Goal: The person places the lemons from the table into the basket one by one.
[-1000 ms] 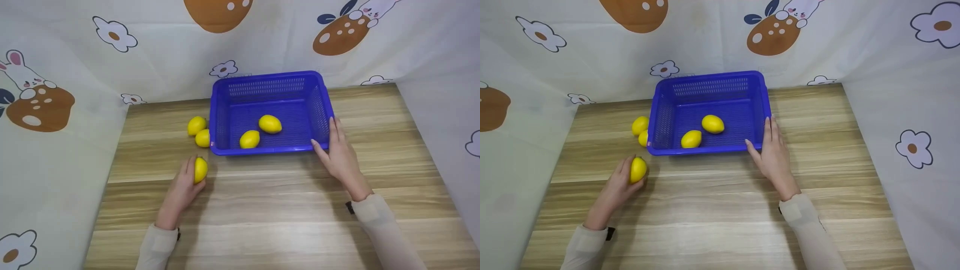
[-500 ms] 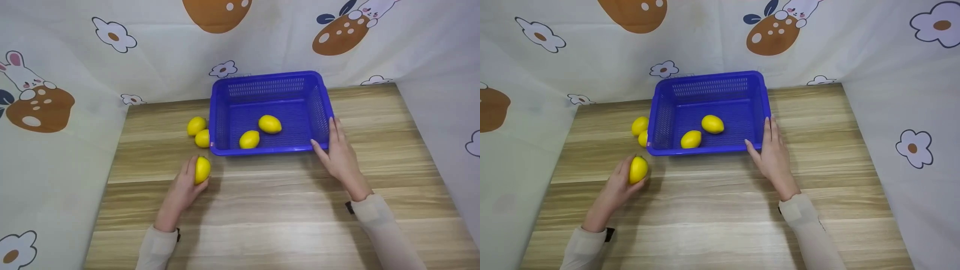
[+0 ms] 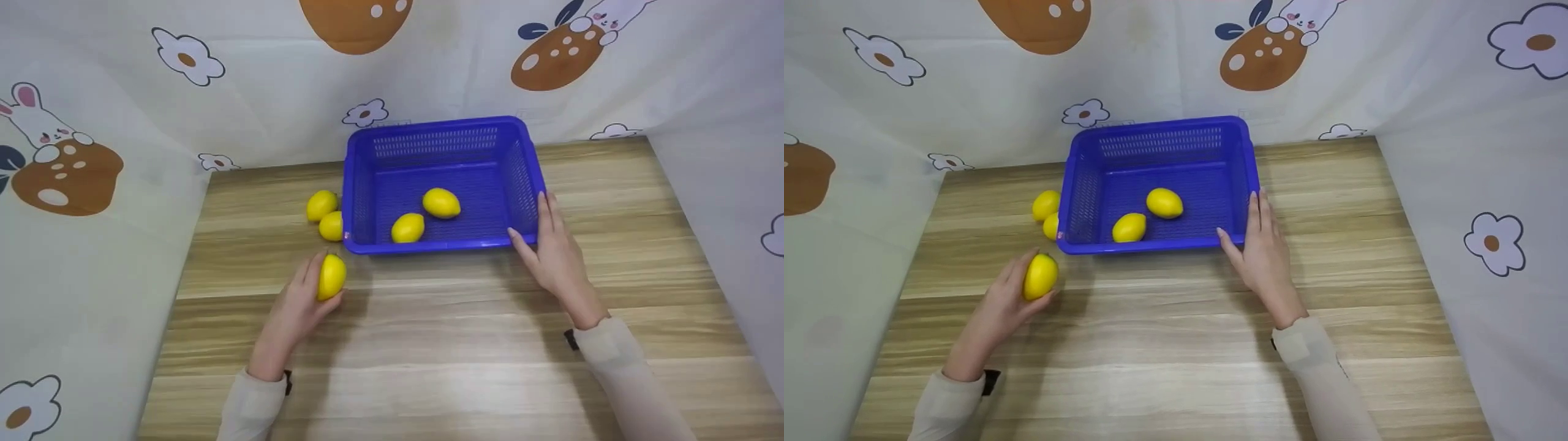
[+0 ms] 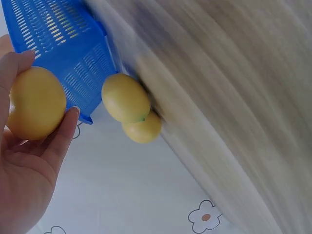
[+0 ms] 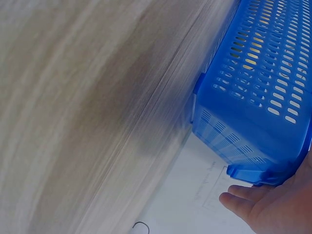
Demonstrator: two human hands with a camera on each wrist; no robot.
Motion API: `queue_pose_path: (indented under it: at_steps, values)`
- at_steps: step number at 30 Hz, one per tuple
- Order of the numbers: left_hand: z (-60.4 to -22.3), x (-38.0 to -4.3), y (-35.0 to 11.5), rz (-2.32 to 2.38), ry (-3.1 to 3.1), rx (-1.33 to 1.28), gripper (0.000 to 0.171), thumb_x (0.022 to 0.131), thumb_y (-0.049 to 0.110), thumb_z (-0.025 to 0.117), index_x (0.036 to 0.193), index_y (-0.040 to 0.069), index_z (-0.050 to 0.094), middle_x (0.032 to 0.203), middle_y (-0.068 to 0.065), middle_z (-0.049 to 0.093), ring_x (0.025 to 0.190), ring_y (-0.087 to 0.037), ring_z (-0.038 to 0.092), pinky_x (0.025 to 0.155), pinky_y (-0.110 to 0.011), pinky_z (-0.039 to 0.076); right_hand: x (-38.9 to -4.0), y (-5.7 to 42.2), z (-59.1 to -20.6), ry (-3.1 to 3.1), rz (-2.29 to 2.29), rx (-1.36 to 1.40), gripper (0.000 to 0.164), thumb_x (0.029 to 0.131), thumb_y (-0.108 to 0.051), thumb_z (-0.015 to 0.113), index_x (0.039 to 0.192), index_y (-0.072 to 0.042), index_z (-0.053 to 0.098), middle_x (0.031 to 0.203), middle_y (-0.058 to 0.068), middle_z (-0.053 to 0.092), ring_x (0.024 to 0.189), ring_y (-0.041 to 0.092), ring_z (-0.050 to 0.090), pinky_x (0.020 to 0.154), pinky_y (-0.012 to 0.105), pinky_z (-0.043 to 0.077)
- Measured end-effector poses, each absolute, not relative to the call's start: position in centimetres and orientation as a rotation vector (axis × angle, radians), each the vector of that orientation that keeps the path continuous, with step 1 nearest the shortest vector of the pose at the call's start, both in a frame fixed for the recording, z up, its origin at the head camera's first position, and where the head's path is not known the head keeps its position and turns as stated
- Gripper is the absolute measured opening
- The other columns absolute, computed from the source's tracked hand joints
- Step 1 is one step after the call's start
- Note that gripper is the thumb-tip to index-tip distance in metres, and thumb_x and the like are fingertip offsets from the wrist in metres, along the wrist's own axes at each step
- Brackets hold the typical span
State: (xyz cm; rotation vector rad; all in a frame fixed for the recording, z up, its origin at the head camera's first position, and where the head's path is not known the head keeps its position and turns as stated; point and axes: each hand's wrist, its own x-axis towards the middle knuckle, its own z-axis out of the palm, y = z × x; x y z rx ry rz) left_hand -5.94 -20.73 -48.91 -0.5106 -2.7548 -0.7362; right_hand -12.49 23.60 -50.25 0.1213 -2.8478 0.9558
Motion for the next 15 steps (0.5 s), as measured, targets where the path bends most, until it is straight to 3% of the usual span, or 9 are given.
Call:
queue_pose_path:
  at_steps: [15]
  values:
    - [-47.4,-6.4,-20.7,-0.724,-2.747,-0.606,0.076,0.087,0.015,0.087,0.149,-0.008,0.048,0.127,-0.026,0.062,0.111,-0.038,0.07,0.097,-0.05,0.061,-12.5,23.6,-50.0,-2.861,0.96,0.124,0.09,0.107,-0.049,0.054,0.168,0.0,0.011,0.176,0.022,0.009,0.155,0.054,0.024,0.12,0.075,0.027]
